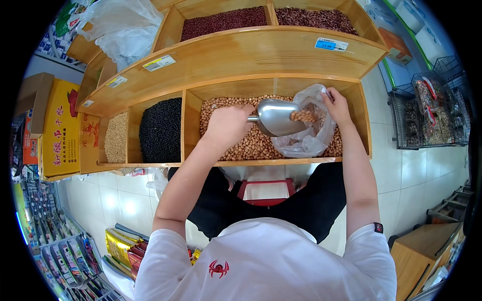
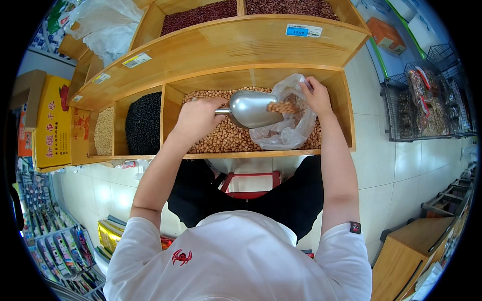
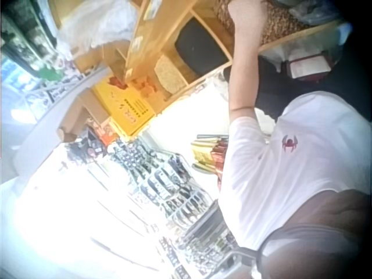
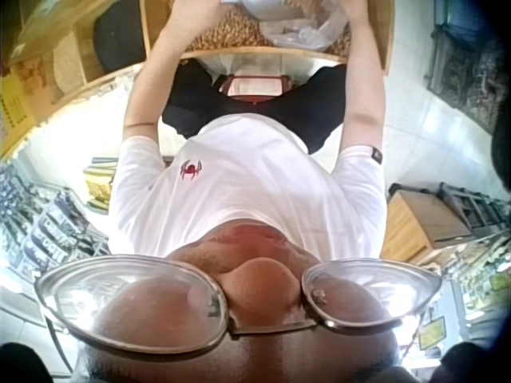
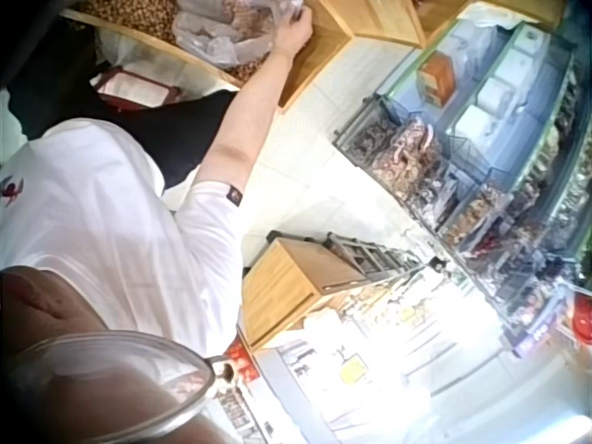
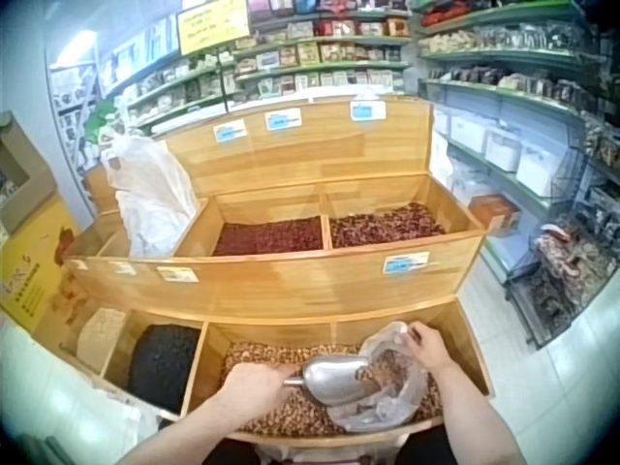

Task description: The person scoops peanuts from a bulk bin using a metal scoop and transfers them into a plastic bag held open with the other hand. The person repeats this action multiple times to fill the bag.

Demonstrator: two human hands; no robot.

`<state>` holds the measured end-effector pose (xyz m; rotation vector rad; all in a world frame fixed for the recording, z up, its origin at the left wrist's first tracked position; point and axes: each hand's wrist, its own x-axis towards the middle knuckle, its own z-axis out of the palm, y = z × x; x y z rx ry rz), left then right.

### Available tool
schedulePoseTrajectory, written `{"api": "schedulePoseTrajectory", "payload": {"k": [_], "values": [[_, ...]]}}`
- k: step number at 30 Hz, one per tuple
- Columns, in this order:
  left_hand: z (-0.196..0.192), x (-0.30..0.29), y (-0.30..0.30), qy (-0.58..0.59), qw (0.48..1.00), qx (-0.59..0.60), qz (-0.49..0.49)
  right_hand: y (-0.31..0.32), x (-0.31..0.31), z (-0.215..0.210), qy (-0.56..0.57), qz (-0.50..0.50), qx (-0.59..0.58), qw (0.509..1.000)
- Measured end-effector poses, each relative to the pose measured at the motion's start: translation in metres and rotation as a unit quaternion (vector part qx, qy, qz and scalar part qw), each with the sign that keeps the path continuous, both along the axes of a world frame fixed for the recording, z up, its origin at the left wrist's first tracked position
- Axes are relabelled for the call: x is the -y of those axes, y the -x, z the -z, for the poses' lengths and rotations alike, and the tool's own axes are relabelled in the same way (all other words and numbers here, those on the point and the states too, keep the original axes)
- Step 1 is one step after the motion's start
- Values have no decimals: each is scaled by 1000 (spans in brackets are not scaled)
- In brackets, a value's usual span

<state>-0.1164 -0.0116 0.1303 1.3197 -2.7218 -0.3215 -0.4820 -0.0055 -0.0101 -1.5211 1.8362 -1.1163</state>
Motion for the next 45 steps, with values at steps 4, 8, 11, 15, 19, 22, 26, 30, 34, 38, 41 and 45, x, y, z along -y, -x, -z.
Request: {"api": "schedulePoseTrajectory", "payload": {"k": [4,8,11,15,19,22,26,30,34,38,41,45], "values": [[-11,3,-20,-21,999,-29,-39,0,1,1,1,-4,13,1000],[-15,6,-53,-62,992,-40,-104,-4,0,0,4,-7,18,1000],[3,7,-78,-88,987,-9,-133,-2,0,1,-1,-8,21,1000],[33,4,-101,-110,983,42,-140,-3,-1,1,-1,-8,18,1000],[53,3,-101,-139,978,77,-136,-5,-1,-3,-8,-9,22,1000],[77,11,-96,-148,980,56,-117,-4,-1,0,-14,0,15,1000],[111,27,-88,-190,968,120,-114,-3,-1,0,-10,-9,-4,1000],[138,35,-90,-255,953,87,-141,-5,1,3,-10,-15,1,1000],[140,40,-90,-287,945,49,-151,-1,1,6,-10,-14,20,1000],[138,44,-95,-317,934,49,-160,-2,1,6,-12,-17,29,999],[138,47,-99,-332,925,21,-184,-2,1,5,-21,-18,9,1000],[142,48,-102,-285,943,-21,-174,-1,0,5,-22,-25,1,999]]}}
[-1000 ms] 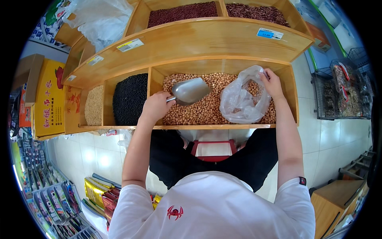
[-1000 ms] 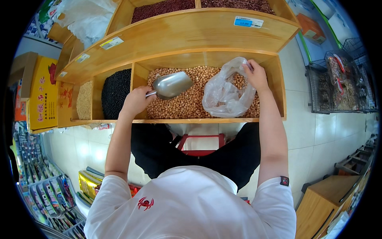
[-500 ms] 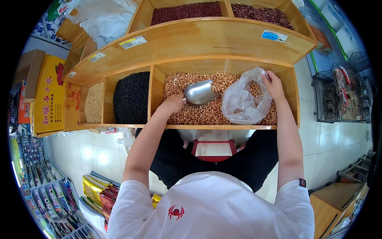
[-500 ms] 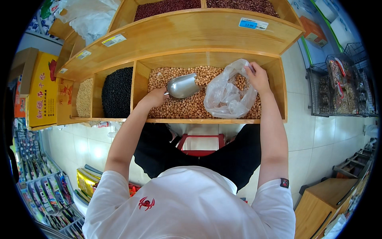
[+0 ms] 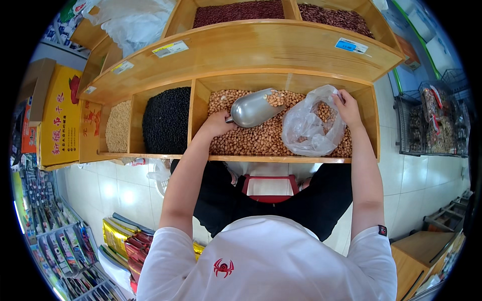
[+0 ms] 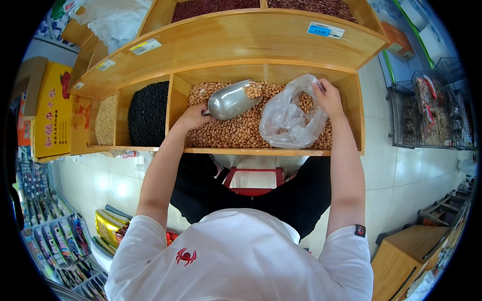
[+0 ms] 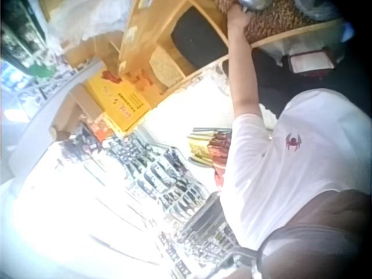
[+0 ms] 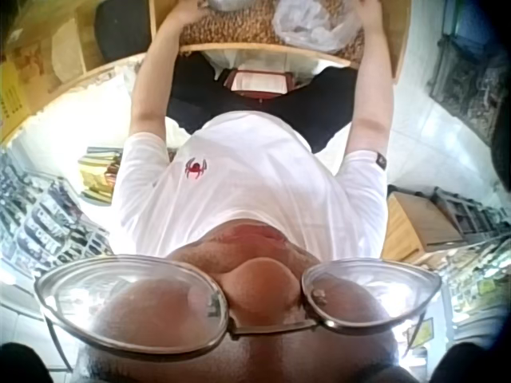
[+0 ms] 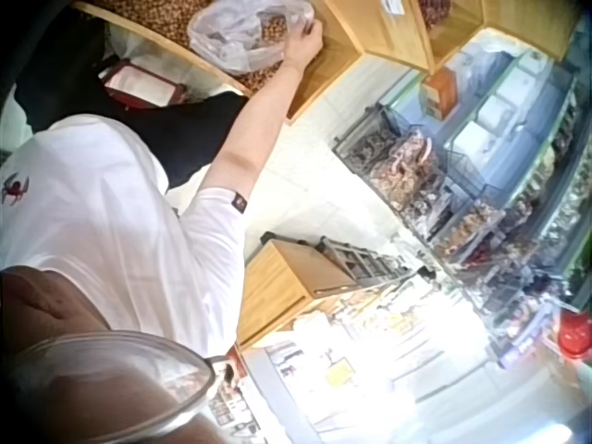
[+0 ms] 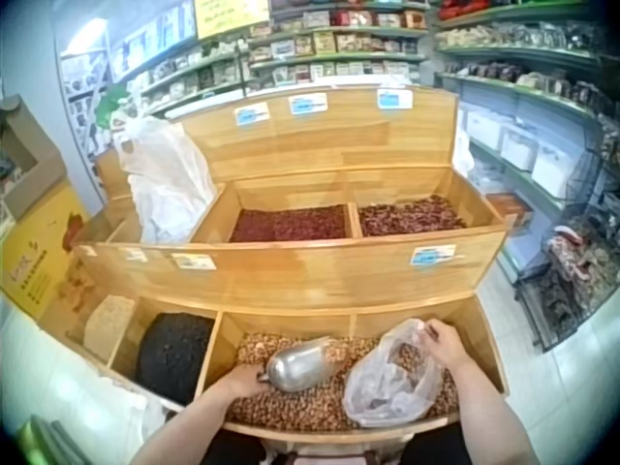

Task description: The person scoops peanuts from a bulk bin using a metal scoop and transfers them into a plastic bag held open with the other hand. The person repeats this action multiple times to fill the bag.

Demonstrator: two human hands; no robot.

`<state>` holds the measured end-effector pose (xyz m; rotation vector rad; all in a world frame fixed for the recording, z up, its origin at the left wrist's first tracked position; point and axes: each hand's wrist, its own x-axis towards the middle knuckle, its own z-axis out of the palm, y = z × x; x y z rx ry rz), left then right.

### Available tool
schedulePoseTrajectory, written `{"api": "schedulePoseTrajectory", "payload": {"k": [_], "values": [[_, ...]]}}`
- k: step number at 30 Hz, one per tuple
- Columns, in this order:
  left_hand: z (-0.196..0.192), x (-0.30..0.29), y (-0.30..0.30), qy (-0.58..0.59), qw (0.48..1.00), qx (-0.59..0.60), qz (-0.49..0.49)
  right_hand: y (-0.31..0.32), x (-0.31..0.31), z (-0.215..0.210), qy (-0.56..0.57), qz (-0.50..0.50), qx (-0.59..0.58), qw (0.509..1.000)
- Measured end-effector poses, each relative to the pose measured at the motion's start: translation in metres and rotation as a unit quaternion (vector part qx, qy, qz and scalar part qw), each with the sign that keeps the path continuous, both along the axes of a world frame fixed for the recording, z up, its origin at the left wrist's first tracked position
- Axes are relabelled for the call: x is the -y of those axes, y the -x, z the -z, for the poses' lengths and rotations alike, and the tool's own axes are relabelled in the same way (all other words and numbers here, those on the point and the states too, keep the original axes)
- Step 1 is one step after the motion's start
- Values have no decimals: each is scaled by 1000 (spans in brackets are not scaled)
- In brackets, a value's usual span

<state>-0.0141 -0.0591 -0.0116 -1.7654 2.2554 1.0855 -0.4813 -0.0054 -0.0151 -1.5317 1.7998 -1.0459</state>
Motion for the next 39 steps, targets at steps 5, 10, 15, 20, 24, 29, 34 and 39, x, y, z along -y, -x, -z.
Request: {"api": "schedulePoseTrajectory", "payload": {"k": [5,10,15,20,24,29,34,39], "values": [[14,4,-5,0,998,-63,-28,-1,0,-1,-1,3,-12,1000],[18,3,0,-7,984,-172,-51,-3,0,-3,-3,1,-8,1000],[-5,-3,11,67,985,-154,-43,0,-1,0,2,0,-11,1000],[-39,-17,25,212,972,-103,-18,-2,-1,0,0,-3,-10,1000],[-46,-23,37,307,941,-128,56,1,0,4,0,-1,1,1000],[-57,-30,50,392,899,-108,161,4,0,4,11,-9,-8,1000],[-89,-41,81,356,916,-69,172,4,2,4,3,-8,2,1000],[-118,-41,112,404,886,-18,229,5,2,7,13,4,0,1000]]}}
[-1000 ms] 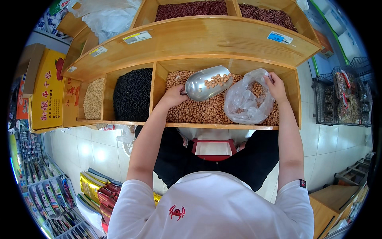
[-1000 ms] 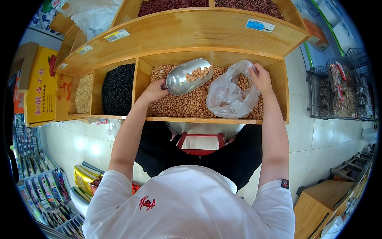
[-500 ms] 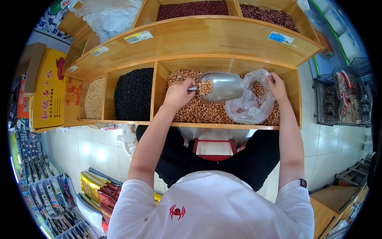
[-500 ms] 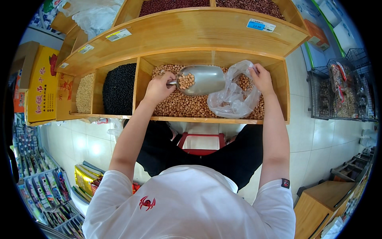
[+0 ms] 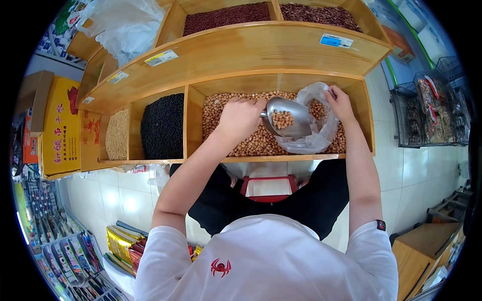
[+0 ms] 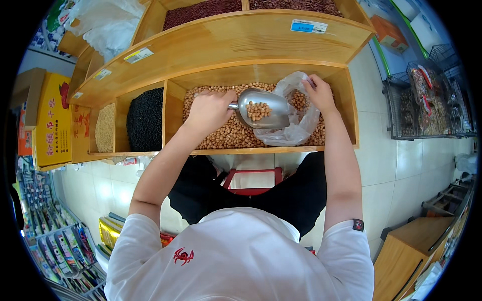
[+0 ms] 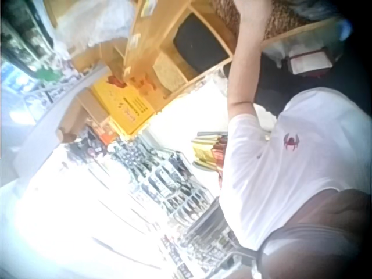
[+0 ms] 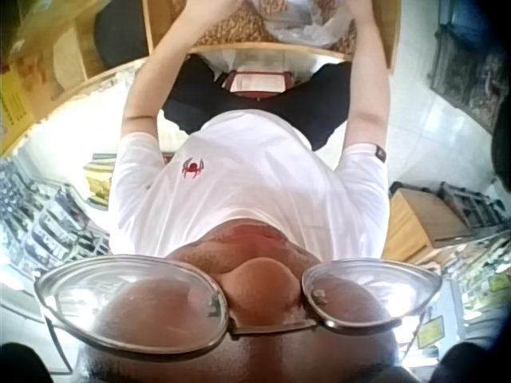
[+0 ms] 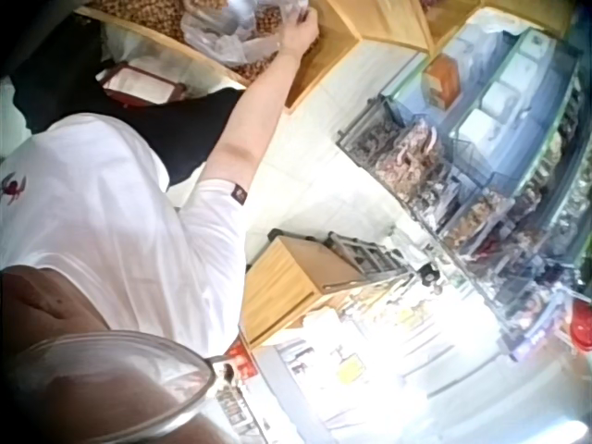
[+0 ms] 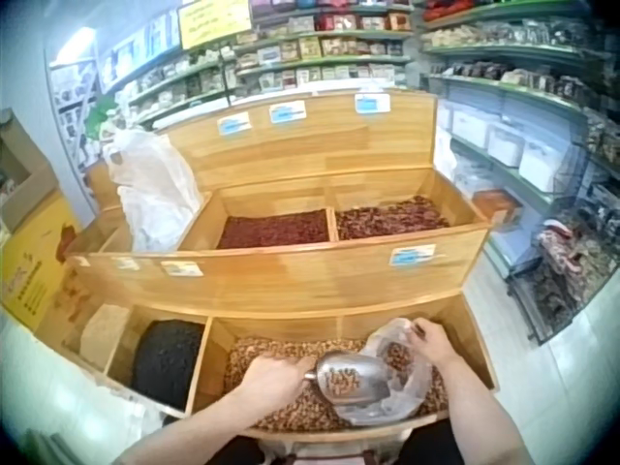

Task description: The person scoops peanuts from a bulk bin using a metal scoop and transfers them into a plastic bag held open with the other hand. The person repeats this action multiple times to fill the bag.

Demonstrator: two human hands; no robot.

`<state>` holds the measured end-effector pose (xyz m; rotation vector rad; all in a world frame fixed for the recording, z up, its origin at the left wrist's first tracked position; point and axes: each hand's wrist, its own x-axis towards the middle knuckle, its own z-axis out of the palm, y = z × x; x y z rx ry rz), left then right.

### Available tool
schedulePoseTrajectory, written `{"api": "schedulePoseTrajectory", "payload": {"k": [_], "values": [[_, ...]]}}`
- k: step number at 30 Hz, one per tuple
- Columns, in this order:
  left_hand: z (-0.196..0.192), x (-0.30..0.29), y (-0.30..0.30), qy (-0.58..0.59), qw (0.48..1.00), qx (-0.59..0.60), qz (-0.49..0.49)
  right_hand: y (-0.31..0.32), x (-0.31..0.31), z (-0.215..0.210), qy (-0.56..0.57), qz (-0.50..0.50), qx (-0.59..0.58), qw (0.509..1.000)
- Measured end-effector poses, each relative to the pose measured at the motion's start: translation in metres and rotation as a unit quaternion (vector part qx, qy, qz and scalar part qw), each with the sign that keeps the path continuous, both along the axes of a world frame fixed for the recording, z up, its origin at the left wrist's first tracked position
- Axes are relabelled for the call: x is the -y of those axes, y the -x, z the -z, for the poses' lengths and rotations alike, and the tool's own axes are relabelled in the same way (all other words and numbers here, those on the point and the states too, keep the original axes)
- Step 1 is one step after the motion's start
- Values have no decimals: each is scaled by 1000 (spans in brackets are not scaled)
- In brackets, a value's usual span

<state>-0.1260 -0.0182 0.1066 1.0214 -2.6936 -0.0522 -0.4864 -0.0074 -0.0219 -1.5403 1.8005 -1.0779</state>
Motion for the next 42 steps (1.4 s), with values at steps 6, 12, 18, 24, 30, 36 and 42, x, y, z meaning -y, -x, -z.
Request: {"api": "schedulePoseTrajectory", "payload": {"k": [6,12,18,24,30,36,42], "values": [[-14,-2,15,44,998,43,1,-5,-1,-7,-15,2,4,1000],[-28,3,3,-12,997,61,-52,-5,-1,-7,-19,4,3,1000],[-24,11,-49,-164,970,50,-170,-6,-2,-7,-19,-3,6,1000],[-8,3,-98,-185,923,184,-282,-5,-2,-6,-14,-5,-8,1000],[-6,-11,-110,-186,916,243,-259,-4,0,0,-22,-1,-10,1000],[2,-17,-107,-201,915,257,-239,-1,0,4,-21,-4,4,1000],[29,-11,-97,-248,910,214,-255,-6,0,-4,-35,-5,-13,999]]}}
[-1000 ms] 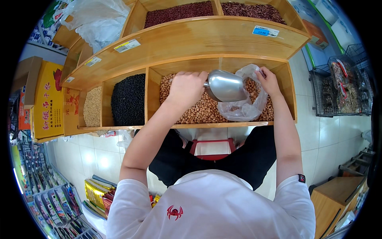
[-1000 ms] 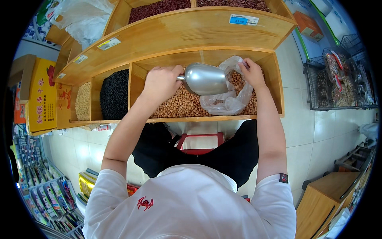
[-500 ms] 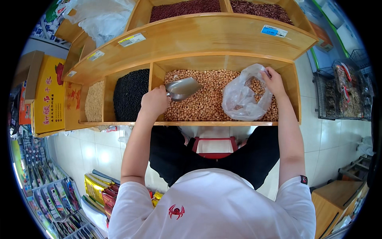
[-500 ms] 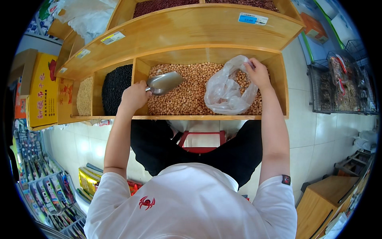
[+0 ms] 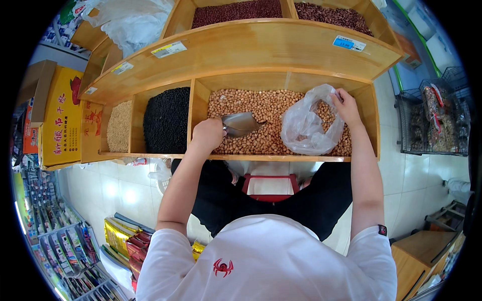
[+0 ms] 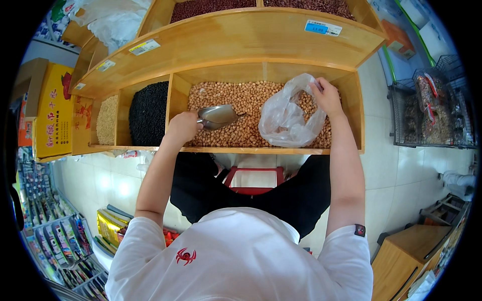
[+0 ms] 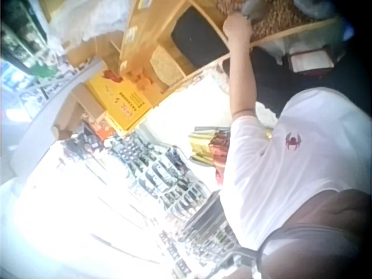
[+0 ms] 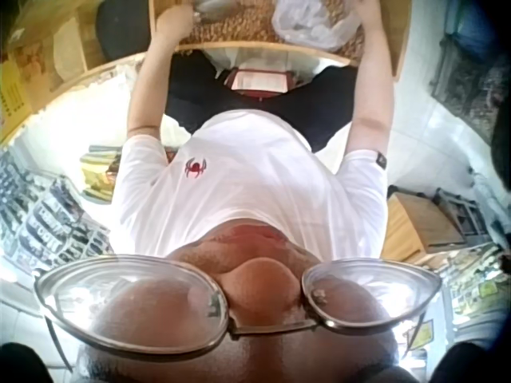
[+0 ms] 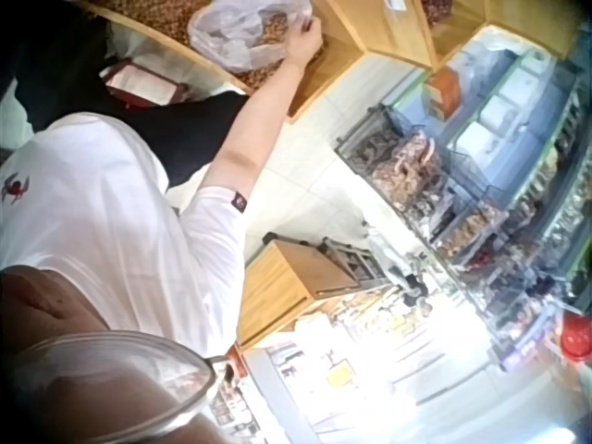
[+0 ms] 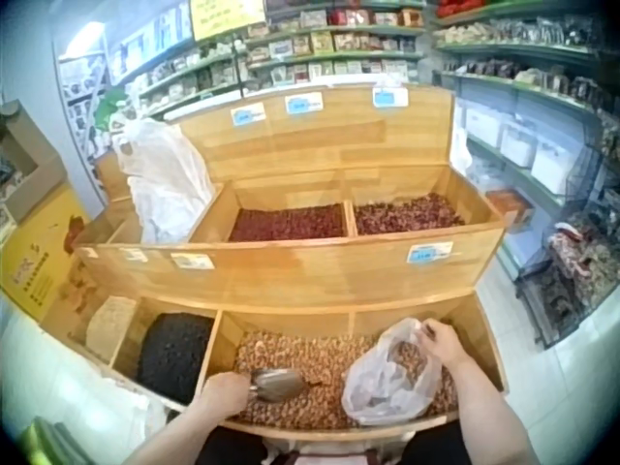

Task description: The person scoops peanuts from a bulk bin using a metal scoop and transfers them into a plastic bag held open with the other hand. The person repeats this action multiple times to fill the bag.

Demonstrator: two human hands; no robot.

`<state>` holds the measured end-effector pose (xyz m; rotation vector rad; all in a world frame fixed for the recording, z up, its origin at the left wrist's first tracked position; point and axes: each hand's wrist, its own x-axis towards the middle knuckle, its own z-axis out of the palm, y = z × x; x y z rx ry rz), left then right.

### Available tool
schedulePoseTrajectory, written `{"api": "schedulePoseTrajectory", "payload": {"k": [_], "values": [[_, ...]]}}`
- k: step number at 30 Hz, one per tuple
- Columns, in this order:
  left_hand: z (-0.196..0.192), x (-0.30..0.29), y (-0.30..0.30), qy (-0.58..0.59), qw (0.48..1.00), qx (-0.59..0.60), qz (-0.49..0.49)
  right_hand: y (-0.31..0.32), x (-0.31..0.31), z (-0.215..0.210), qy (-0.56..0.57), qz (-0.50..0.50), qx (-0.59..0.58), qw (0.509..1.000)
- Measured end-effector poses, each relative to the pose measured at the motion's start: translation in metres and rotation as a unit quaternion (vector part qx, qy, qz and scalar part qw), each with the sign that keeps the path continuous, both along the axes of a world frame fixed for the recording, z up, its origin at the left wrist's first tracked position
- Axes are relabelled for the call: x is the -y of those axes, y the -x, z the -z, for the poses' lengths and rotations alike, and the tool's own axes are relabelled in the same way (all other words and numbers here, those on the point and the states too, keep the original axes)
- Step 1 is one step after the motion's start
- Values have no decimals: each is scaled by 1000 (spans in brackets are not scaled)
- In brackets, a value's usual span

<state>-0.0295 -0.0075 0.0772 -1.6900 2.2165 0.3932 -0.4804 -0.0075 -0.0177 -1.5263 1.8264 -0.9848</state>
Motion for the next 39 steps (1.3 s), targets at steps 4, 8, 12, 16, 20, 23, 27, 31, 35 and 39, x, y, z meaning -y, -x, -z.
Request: {"api": "schedulePoseTrajectory", "payload": {"k": [4,8,12,16,20,23,27,31,35,39], "values": [[37,8,-6,3,996,-89,-25,2,-1,3,4,-3,11,1000],[56,14,-12,-57,986,-143,-70,0,0,2,1,-4,5,1000],[60,18,-15,-47,980,-174,-88,0,-1,5,7,-3,28,1000],[77,21,-24,-48,967,-222,-120,4,1,8,11,-9,15,1000],[82,23,-27,-84,949,-272,-138,6,1,12,11,-7,16,1000],[87,23,-30,-106,927,-326,-150,2,1,9,10,-8,18,1000],[91,23,-31,-117,906,-376,-153,0,0,3,6,-15,2,1000],[78,22,-22,-121,896,-400,-153,1,-3,4,11,-17,-1,1000],[76,22,-23,-93,906,-388,-141,0,-2,3,14,-21,3,1000],[73,22,-18,-102,885,-427,-155,-1,-4,1,0,-21,26,999]]}}
